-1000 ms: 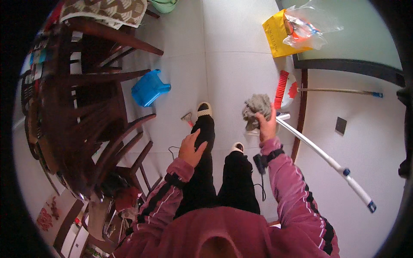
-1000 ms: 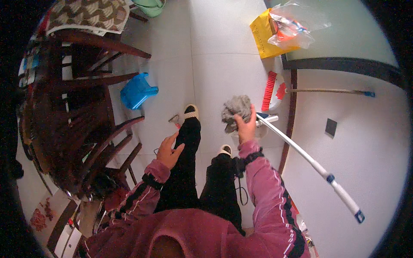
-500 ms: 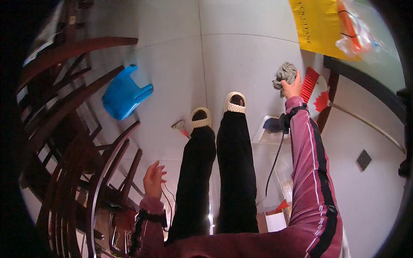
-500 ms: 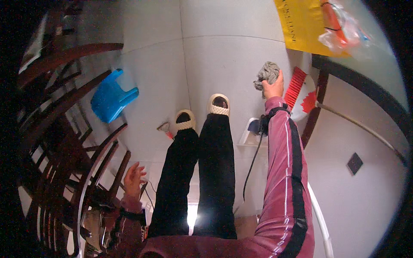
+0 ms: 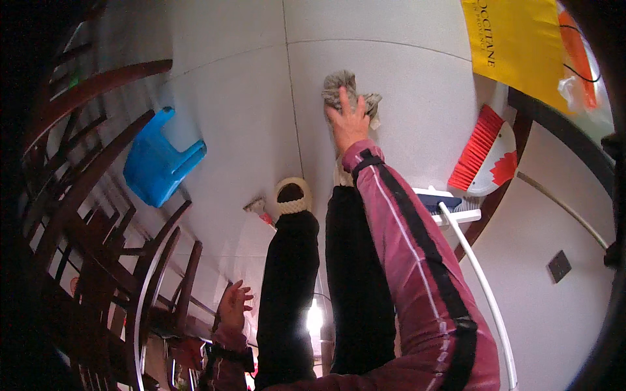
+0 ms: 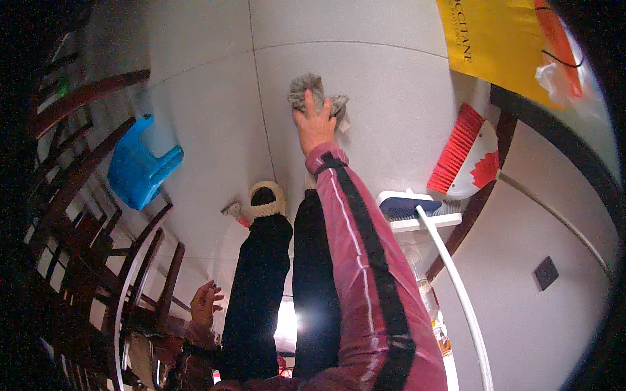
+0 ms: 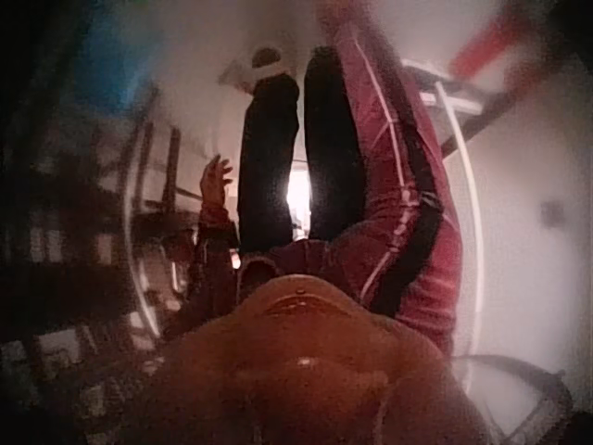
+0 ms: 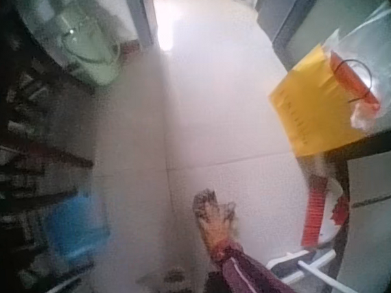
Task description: The person wipes the tiled floor with a cloth, moving around a dustpan and broom, then shifts to a red mat area and continues wiping. The person also briefly moves a large plastic bottle out of the way while cleaning.
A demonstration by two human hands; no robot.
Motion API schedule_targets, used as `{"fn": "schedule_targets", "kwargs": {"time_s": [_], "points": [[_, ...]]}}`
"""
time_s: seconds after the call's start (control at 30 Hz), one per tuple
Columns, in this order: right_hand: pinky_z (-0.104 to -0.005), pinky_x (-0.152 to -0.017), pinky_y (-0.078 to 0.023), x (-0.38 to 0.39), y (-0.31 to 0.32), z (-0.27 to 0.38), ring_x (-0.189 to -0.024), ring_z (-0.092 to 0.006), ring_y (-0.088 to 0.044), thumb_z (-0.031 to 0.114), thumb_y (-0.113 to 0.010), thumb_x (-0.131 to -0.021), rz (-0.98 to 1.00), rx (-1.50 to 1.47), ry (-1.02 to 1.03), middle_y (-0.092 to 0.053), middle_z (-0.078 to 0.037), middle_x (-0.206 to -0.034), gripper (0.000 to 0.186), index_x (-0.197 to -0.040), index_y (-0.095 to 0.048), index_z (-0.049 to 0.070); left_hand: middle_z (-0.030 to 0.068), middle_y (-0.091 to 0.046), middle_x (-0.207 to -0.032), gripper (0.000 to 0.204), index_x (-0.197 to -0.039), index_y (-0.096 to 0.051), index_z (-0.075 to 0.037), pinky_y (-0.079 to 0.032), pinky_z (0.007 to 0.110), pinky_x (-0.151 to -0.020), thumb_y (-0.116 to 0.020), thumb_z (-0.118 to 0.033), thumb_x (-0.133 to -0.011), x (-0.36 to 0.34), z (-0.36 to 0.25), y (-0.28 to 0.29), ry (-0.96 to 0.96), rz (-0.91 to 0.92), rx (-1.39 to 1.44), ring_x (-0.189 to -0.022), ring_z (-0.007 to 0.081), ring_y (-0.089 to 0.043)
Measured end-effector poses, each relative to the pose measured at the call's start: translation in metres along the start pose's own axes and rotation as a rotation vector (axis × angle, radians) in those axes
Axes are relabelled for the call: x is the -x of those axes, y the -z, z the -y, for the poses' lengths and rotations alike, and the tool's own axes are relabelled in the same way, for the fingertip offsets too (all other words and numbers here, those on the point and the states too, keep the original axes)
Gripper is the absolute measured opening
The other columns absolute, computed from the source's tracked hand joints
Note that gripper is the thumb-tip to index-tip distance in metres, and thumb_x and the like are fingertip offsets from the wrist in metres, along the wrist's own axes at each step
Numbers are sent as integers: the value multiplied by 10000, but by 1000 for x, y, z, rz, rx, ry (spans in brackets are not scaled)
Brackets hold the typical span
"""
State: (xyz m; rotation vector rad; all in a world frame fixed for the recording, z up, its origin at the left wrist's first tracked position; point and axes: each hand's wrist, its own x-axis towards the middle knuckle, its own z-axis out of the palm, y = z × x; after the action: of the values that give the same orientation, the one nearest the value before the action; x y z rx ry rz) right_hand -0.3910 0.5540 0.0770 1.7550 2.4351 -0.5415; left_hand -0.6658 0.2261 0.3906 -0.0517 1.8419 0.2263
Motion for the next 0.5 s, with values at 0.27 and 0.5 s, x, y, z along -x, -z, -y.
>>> {"fn": "schedule_targets", "kwargs": {"time_s": [0.27, 0.5], "points": [[-438, -1008, -416, 59, 38, -157, -1209, -371, -483, 79, -729, -664, 86, -350, -290, -492, -176, -1339, 525, -1167, -610, 174, 130, -648, -1104, 371, -1309, -532, -59, -512, 279, -665, -523, -263, -1000, 16, -6, 15, -30, -67, 64, -903, 179, -640], [-421, -1029, -414, 4, 51, -210, -1172, -356, -551, 155, -749, -638, -400, -386, -952, -525, -249, -1280, 905, -1424, -310, 60, 120, -655, -1094, 369, -1308, -534, -61, -535, 281, -661, -555, -228, -980, 2, 37, 21, 135, -62, 87, -895, 181, -641]]}}
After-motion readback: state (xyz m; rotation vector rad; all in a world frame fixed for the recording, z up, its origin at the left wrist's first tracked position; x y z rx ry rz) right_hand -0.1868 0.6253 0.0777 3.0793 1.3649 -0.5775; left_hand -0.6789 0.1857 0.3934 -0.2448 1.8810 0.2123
